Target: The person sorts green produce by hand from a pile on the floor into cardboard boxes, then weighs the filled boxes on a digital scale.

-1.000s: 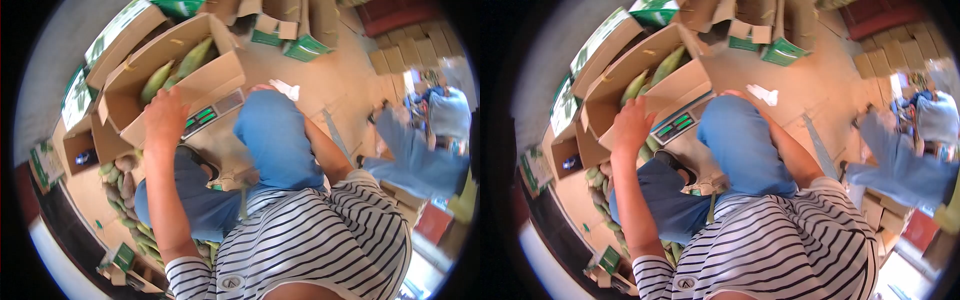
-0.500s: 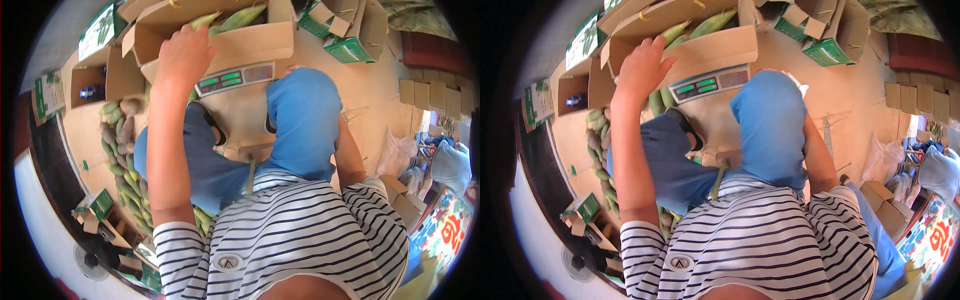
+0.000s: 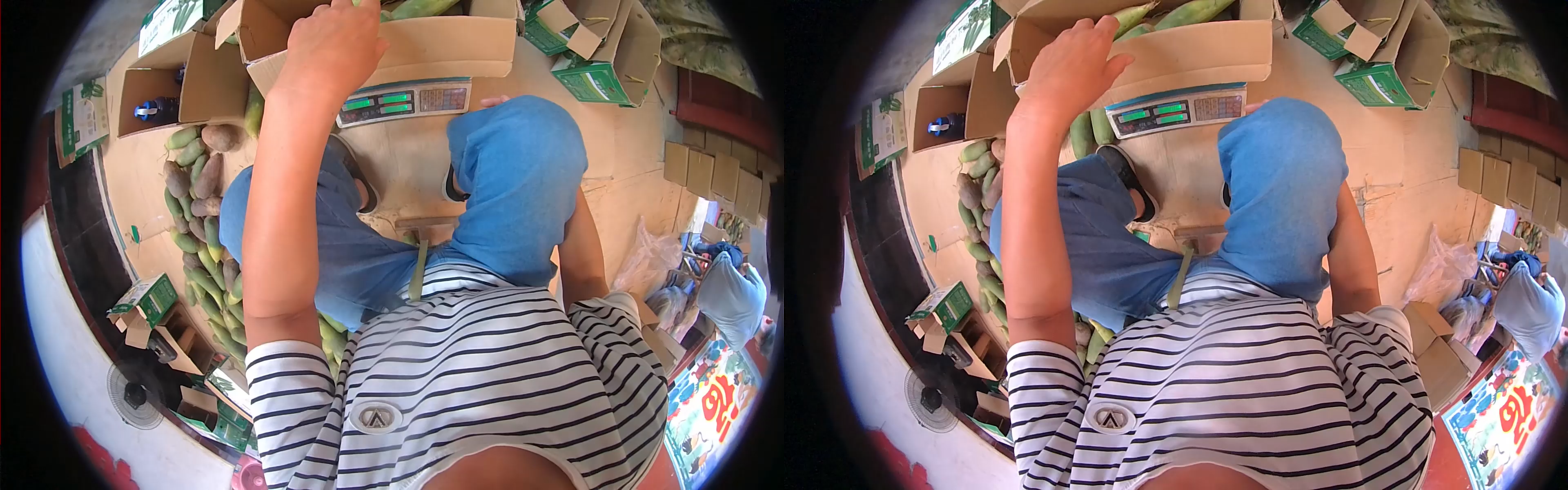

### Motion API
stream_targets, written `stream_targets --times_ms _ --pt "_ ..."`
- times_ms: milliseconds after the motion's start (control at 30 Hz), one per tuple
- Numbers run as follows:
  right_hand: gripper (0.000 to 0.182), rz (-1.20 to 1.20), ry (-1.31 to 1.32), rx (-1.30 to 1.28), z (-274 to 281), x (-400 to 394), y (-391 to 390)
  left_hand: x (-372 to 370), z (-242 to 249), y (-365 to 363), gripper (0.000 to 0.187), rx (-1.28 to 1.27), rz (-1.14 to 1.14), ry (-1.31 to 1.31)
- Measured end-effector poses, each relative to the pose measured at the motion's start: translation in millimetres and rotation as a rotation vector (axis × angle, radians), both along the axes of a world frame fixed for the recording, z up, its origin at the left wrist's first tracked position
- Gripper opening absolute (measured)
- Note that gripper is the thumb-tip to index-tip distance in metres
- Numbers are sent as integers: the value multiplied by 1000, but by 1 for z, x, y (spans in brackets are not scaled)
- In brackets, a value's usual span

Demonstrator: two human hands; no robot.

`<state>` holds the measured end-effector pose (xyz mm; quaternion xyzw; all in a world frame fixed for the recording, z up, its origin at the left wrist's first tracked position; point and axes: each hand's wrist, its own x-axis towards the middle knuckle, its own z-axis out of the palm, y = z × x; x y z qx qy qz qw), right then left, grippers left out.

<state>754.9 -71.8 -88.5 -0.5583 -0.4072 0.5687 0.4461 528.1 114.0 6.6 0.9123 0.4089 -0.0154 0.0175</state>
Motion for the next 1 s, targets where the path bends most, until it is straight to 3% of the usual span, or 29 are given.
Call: stream_targets --times_ms 333,500,700,800,1000 --pt "34 71 -343 29 17 -11 1 -2 -9 4 42 22 6 8" --pt "31 66 -290 34 15 -14 -1 -2 4 1 22 -9 19 -11" --pt "28 61 -230 21 15 -21 -10 -5 6 1 24 -56 62 -18" --pt "26 44 -165 1 6 -22 -12 -6 -2 5 34 -45 42 35" --pt "24 -73 185 -143 -76 22 -11 -7 -32 17 32 -55 52 49"
